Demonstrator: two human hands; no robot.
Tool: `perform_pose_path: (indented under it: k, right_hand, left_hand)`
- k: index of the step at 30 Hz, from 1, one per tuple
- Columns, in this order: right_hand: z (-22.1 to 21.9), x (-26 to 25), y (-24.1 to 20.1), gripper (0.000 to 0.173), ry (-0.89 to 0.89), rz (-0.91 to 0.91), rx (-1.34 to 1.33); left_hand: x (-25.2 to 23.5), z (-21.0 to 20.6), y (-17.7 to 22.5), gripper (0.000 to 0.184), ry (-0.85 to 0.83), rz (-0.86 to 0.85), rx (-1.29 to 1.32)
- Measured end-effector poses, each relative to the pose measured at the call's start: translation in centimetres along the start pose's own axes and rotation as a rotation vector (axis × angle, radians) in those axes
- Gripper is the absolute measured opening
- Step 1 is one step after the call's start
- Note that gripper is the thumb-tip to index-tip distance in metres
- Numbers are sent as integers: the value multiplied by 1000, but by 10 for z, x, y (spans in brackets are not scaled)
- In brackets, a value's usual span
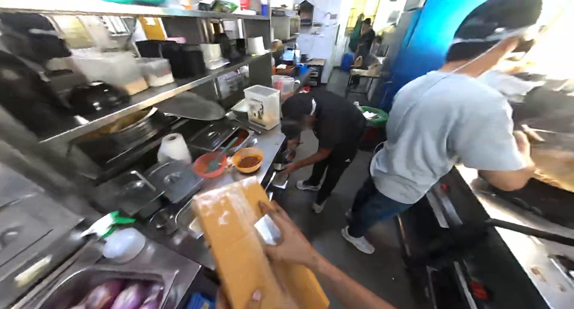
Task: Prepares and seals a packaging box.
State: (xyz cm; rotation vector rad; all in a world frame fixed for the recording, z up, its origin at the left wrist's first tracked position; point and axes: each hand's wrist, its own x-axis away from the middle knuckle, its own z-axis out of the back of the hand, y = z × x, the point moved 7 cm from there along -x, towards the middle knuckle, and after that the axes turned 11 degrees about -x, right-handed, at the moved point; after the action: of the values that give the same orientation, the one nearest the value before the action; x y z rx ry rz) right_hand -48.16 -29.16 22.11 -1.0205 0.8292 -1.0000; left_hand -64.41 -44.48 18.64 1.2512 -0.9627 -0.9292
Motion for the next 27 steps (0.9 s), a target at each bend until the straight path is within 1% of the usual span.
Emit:
perform_pose_path:
  k: [1, 3, 5, 7, 10, 12, 14, 16, 18, 20, 22, 24, 27]
  right_hand:
    - [30, -8, 12, 92, 123, -6, 30]
    - [88, -23, 31, 83, 310, -46, 100]
    - [150, -41, 40, 77, 486, -51, 115]
    - [203, -57, 51, 72, 621, -30, 146]
    - [269, -82, 84, 62, 764, 67, 297]
    - [319, -99, 110, 59, 773, 74, 343]
    - [362, -110, 132, 59, 779, 46, 371]
    - [407, -126, 137, 58, 808, 13, 377]
    - [449, -141, 128, 58, 832, -6, 429]
    - [496, -166, 105, 61, 842, -40, 512]
    - [548, -201, 81, 66, 852, -52, 562]
    - [604, -240, 65, 68, 881, -83, 568]
    - [690, -300, 60, 63, 903, -106, 560]
  left_hand:
    - [-16, -27, 4, 90, -37, 22, 2]
    - [-44, -75, 16, 91, -117, 68, -8]
    - [-79, -126, 28, 93, -226, 42, -37]
    - [-115, -177, 34, 92, -313, 28, -59]
    - [-170, -258, 33, 86, -415, 16, -33]
    - [-205, -316, 34, 80, -488, -15, -17]
    - [-237, -364, 37, 80, -566, -46, -28]
    - [-272, -410, 51, 82, -649, -77, -48]
    - [-301, -451, 70, 82, -696, -108, -64]
    - [-333, -492, 106, 80, -721, -173, -71]
    - [-368, -534, 146, 76, -736, -223, -103]
    - [-404, -580, 177, 69, -746, -248, -123]
    - [-449, -656, 208, 63, -775, -262, -59]
